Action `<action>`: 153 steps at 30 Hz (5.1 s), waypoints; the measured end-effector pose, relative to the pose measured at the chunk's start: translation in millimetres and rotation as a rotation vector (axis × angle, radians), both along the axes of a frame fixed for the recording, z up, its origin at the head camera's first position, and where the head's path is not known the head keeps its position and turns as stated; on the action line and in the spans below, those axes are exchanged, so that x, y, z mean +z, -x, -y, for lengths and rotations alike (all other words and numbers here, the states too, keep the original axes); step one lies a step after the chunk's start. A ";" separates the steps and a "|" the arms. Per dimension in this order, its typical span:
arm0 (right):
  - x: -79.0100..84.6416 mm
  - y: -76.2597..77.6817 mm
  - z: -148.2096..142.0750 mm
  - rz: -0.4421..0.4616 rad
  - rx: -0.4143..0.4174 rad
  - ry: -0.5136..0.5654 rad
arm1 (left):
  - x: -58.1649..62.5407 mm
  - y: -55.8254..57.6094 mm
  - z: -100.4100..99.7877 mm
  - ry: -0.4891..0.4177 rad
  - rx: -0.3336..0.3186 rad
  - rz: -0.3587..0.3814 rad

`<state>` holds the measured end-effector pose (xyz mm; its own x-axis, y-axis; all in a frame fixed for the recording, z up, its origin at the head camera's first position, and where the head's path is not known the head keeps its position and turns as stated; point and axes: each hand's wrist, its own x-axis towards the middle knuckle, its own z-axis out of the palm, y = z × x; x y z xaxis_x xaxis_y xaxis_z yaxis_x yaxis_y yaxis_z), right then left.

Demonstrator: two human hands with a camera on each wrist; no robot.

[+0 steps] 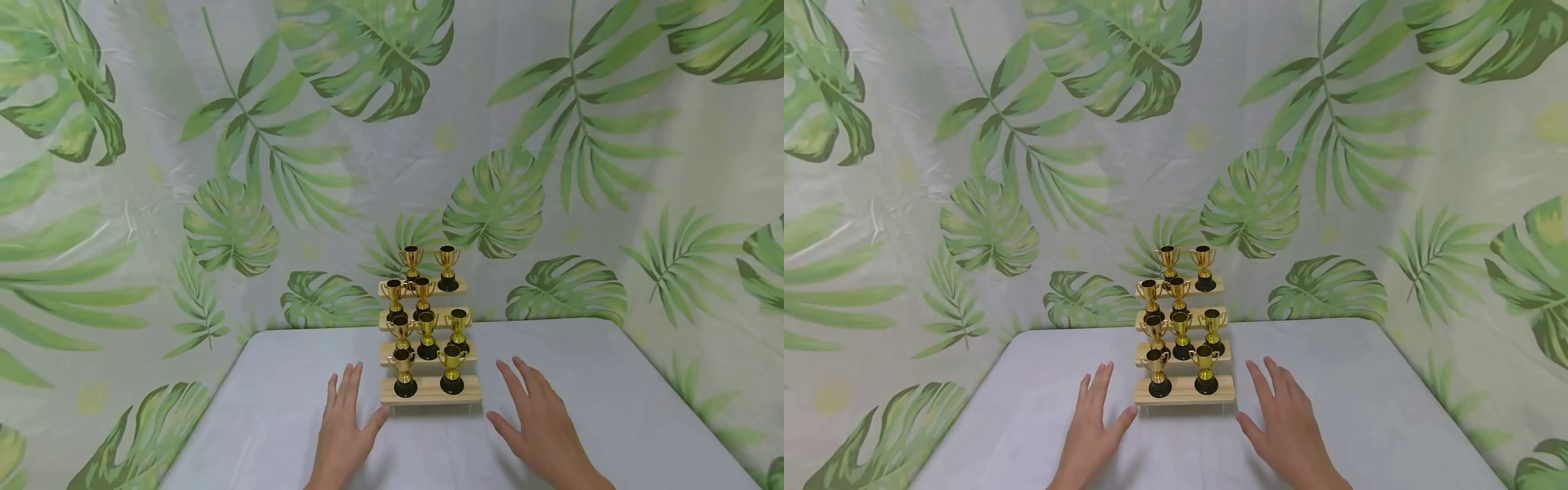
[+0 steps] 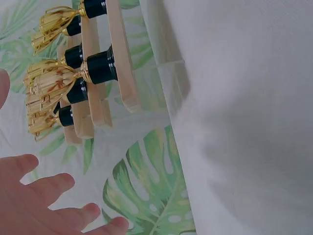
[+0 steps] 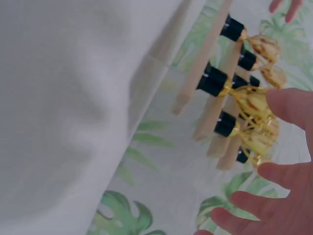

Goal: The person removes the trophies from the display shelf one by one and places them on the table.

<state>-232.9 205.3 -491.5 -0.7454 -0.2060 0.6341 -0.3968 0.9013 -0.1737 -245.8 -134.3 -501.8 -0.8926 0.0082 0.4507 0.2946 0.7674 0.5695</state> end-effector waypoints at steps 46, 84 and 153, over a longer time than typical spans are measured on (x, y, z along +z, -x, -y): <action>29.3 52.7 75.3 0.017 0.049 0.272 | -29.4 60.4 -16.1 -0.984 -0.147 0.371; 26.7 62.3 71.7 0.028 0.062 0.335 | -44.0 61.5 -20.1 -1.003 -0.114 0.356; 48.2 82.5 -7.5 -0.041 -0.061 0.484 | -42.8 61.2 -18.8 -0.986 -0.072 0.399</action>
